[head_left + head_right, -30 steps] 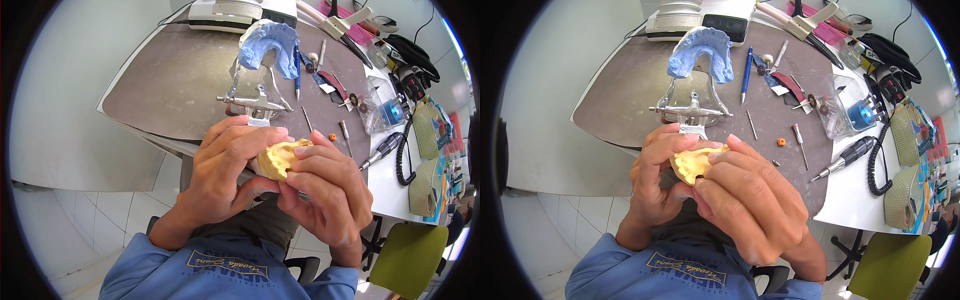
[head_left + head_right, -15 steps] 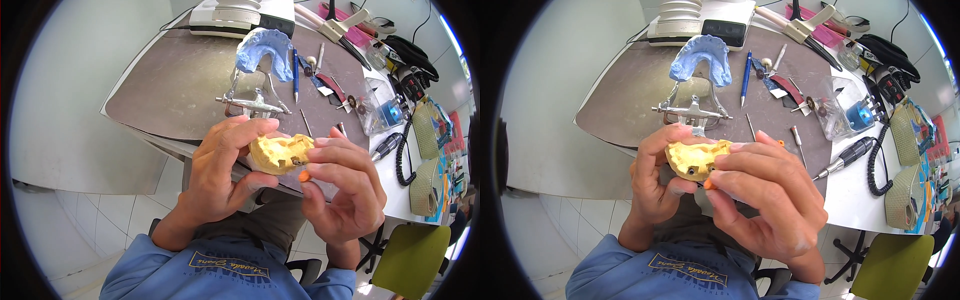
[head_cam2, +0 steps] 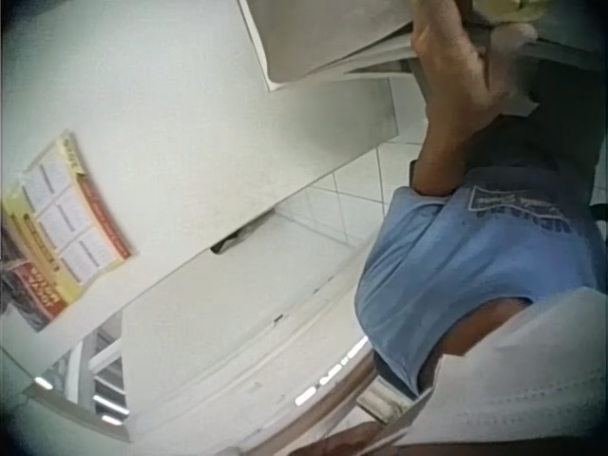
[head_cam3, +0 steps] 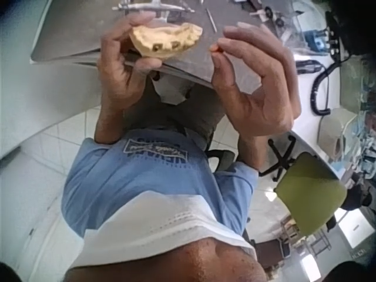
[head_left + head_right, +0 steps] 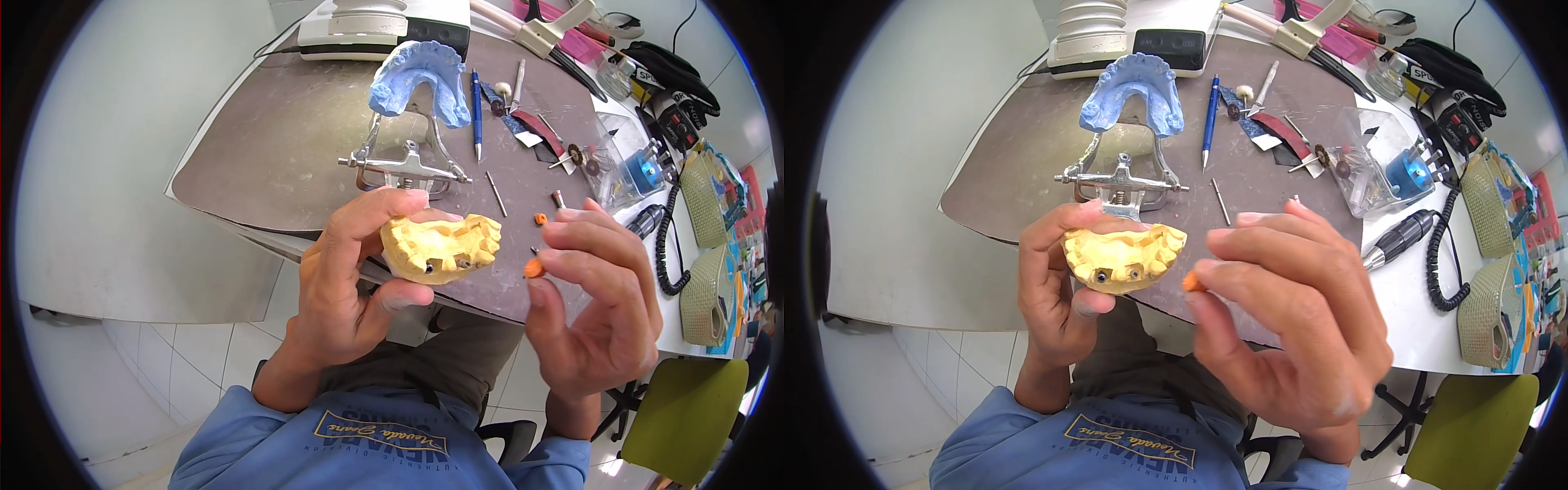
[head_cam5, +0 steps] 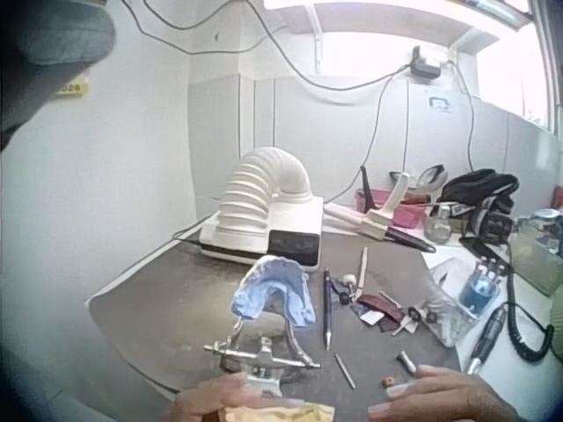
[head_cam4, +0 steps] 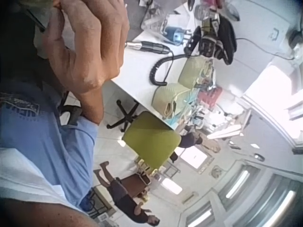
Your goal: Manipulating and refining a dental model using small tools on a laboratory workbench.
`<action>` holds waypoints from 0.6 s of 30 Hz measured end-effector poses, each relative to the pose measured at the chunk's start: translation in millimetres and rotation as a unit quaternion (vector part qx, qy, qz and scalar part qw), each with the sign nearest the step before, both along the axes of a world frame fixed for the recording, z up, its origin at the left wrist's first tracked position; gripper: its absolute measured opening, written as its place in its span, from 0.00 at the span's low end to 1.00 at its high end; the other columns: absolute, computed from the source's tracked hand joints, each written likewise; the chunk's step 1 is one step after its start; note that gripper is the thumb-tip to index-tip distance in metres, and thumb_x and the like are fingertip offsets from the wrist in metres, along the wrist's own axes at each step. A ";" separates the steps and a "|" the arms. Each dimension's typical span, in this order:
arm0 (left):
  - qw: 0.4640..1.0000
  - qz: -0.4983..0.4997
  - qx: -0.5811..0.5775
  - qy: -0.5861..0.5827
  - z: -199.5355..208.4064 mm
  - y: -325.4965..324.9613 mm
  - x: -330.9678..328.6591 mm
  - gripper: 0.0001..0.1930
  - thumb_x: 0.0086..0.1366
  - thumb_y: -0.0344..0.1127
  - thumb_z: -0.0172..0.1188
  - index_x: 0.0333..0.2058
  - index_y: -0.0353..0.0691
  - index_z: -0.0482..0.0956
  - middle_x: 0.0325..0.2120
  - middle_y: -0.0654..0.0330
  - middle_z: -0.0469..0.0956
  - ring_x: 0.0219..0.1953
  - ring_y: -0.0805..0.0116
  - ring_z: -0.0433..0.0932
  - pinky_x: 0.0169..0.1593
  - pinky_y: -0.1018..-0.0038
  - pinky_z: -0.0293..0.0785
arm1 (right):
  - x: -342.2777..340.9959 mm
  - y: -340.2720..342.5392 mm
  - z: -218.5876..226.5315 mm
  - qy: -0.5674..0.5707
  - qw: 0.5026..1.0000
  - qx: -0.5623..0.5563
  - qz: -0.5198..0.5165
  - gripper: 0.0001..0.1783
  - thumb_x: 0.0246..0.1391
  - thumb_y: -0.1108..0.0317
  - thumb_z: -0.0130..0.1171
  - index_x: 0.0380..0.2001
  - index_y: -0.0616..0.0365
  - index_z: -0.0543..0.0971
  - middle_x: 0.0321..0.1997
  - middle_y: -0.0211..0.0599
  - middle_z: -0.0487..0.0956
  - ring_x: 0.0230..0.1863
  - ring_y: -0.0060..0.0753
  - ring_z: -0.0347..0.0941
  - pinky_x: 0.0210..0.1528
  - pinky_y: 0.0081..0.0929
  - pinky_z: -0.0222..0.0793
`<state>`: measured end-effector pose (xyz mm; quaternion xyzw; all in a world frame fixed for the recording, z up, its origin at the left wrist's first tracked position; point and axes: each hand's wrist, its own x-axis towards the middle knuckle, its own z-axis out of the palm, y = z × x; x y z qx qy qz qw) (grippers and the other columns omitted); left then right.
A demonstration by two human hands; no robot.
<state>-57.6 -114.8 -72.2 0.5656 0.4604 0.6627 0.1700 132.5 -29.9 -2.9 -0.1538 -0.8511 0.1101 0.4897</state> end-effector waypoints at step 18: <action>0.999 0.030 -0.029 -0.024 8.6 -5.7 6.1 0.41 0.67 0.60 0.61 0.60 0.29 0.59 0.45 0.44 0.82 0.49 0.57 0.83 0.60 0.61 0.74 | 5.1 3.1 -4.0 -0.177 0.980 0.019 -0.085 0.12 0.39 0.77 0.73 0.31 0.59 0.84 0.40 0.34 0.82 0.54 0.48 0.77 0.51 0.41 0.74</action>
